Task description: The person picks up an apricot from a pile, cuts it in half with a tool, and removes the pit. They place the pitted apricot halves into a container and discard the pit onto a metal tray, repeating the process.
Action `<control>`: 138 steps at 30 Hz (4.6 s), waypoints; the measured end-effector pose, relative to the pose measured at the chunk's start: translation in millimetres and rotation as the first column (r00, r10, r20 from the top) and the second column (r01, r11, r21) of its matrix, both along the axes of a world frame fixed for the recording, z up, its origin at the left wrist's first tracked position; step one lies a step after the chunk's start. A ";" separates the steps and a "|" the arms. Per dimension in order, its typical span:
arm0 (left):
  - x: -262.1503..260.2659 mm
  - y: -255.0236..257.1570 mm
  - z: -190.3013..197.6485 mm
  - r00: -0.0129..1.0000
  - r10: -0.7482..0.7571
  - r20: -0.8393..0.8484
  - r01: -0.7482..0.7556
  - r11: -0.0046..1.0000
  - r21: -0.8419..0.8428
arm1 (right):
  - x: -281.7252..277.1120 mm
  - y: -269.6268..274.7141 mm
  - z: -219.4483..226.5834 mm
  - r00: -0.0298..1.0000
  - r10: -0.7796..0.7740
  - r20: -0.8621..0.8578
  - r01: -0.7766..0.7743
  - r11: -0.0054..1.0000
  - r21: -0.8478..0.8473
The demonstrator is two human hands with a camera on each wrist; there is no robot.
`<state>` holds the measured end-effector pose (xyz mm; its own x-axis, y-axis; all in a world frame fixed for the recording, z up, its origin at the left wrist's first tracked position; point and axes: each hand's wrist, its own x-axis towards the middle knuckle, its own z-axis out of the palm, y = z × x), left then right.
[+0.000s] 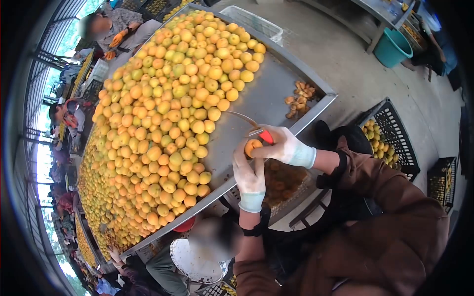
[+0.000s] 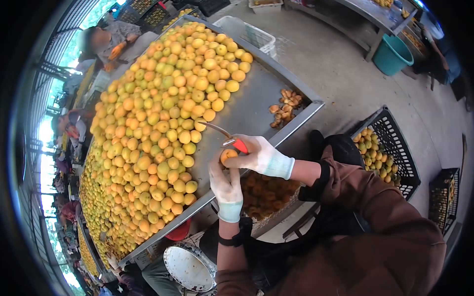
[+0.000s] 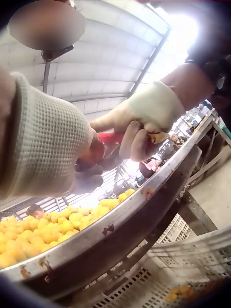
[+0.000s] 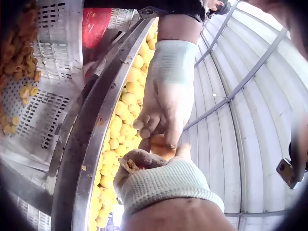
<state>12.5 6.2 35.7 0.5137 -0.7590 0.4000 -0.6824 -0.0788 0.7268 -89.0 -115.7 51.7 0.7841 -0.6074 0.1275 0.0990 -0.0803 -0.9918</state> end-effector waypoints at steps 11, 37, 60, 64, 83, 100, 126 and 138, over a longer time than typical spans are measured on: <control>-10.3 -6.2 -4.0 0.987 0.126 -0.102 -0.133 0.989 -0.071 | 1.1 -5.7 -23.1 0.981 -0.022 0.194 0.154 0.699 -0.698; 26.7 4.0 -12.3 0.498 -0.191 -0.846 -0.280 0.888 -0.366 | -59.1 42.5 114.8 0.812 0.356 0.462 -0.564 0.679 0.469; 11.9 -1.3 -21.7 0.461 -0.211 -0.862 -0.143 0.941 -0.307 | 12.9 4.0 -12.1 0.979 -0.101 0.177 0.178 0.850 -0.496; -2.0 -7.8 -17.5 0.591 -0.095 -0.801 -0.141 0.966 -0.218 | 13.6 7.0 -16.5 0.974 -0.227 0.007 0.182 0.764 -0.619; -12.7 -11.4 -18.0 0.985 0.112 -0.134 -0.109 0.994 0.030 | 2.4 -5.7 -3.4 0.954 -0.185 -0.236 0.118 0.955 -0.271; 22.4 -3.1 -28.1 0.368 -0.109 -0.923 -0.271 0.937 -0.219 | -11.8 -16.9 9.4 0.980 -0.195 -0.046 0.192 0.979 -0.064; 13.3 -4.7 -10.4 0.688 -0.031 -0.725 -0.095 0.987 -0.132 | -14.5 -14.1 -9.5 0.992 0.002 0.129 0.073 0.818 -0.570; 10.3 -5.6 -19.5 0.580 -0.032 -0.814 -0.116 0.986 -0.122 | -4.6 -9.6 -10.4 0.986 -0.165 -0.019 0.135 0.725 0.675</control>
